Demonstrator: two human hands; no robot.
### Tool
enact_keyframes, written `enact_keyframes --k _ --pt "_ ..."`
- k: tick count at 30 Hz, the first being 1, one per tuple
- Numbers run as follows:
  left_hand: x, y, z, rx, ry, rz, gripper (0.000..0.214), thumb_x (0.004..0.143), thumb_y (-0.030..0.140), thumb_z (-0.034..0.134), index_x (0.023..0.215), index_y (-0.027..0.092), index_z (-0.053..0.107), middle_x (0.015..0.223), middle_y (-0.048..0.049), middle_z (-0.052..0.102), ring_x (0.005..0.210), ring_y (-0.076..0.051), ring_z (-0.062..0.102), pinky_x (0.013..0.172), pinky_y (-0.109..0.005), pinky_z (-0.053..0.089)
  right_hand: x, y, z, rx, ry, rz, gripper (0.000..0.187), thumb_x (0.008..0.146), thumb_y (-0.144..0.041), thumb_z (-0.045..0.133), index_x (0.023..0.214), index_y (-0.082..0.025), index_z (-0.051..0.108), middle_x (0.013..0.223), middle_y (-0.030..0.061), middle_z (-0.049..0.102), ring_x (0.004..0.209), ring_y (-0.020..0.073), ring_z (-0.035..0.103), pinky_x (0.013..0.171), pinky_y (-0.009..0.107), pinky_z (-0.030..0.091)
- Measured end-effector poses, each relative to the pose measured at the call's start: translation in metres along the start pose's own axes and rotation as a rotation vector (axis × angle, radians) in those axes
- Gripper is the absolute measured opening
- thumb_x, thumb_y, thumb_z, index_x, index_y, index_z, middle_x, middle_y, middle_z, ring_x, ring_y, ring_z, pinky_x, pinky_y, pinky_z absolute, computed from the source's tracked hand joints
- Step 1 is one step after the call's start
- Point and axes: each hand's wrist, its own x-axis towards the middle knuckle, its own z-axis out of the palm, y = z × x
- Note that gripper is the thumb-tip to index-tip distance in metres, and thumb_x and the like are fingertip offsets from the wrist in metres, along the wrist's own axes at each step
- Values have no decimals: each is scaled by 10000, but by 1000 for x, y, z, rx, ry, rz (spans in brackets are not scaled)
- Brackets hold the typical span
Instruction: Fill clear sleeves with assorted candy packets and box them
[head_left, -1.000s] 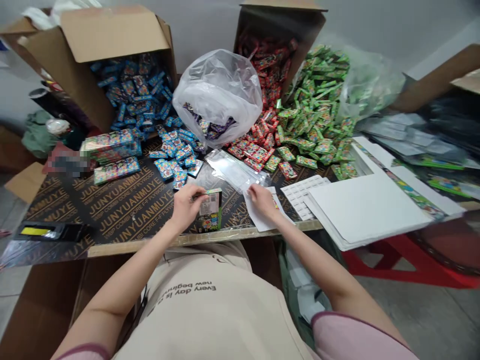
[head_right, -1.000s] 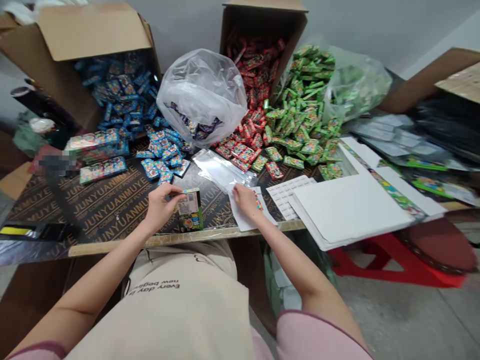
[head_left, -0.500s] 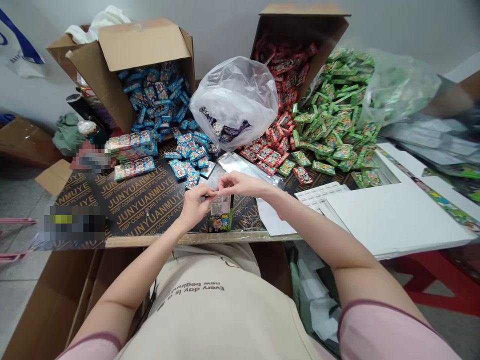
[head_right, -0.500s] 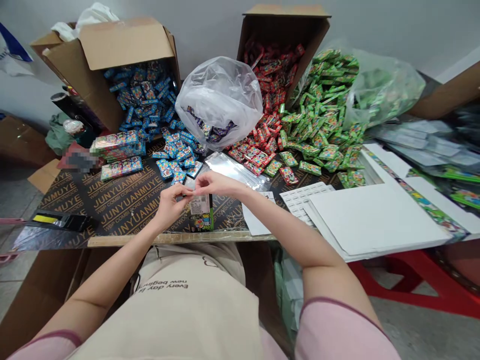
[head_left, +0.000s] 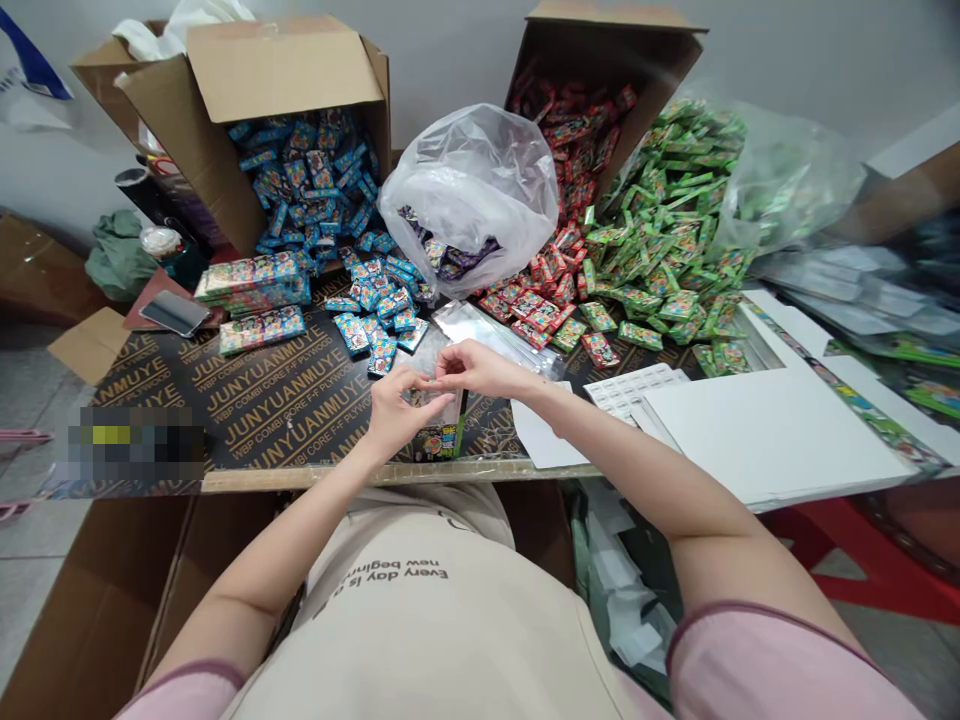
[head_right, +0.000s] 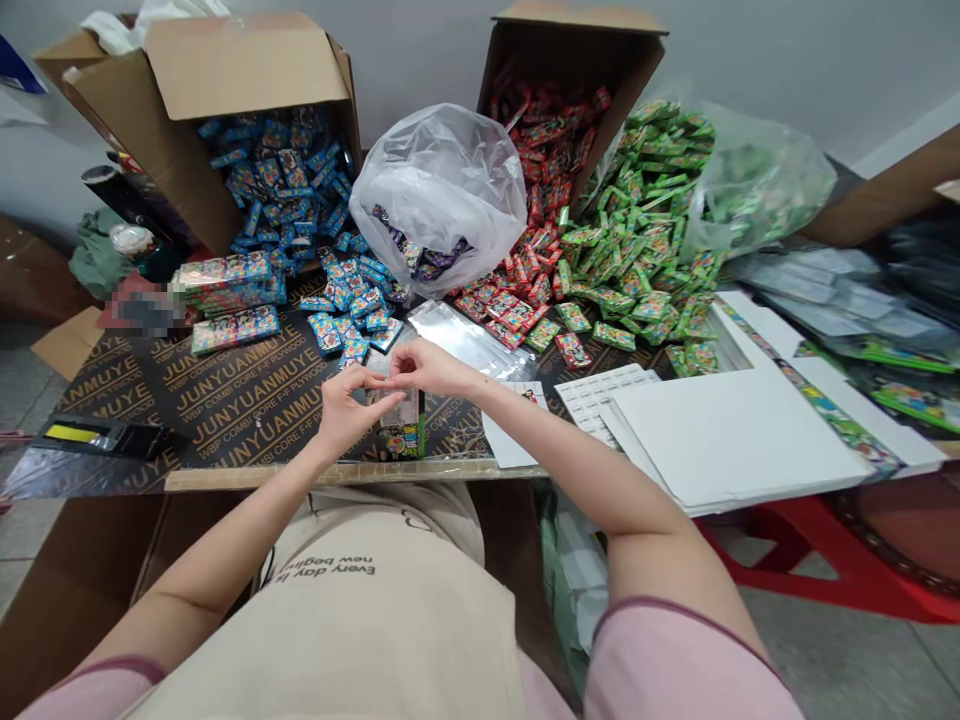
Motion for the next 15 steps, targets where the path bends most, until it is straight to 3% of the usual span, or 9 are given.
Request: enact_keyframes --k 6,9,12,15 --pt "-4 1 9 96 -17 -20 123 786 253 708 719 196 623 741 -16 649 736 -169 602 716 -305 470 -6 18 25 468 271 119 468 538 -312 817 862 -216 493 608 -58 600 562 127 548 588 252 415" --pt "0 2 6 123 -102 18 80 834 264 657 881 204 681 782 -20 614 752 -163 572 712 -291 457 -7 26 29 524 366 166 459 640 -363 750 1013 -225 522 679 -28 627 635 155 571 631 279 442" --pt "2 -14 -15 180 -97 -2 160 864 269 598 951 216 721 790 -21 564 736 -158 545 687 -283 437 -20 50 -3 203 575 29 515 779 -423 652 1243 -269 488 962 39 655 946 216 584 818 351 460" --pt "-4 -53 -54 296 16 -161 247 844 364 606 969 189 728 786 -30 558 734 -180 550 684 -301 439 -59 96 -61 -363 908 31 391 821 -337 627 1197 -237 593 1143 96 595 1169 275 468 998 435 364"
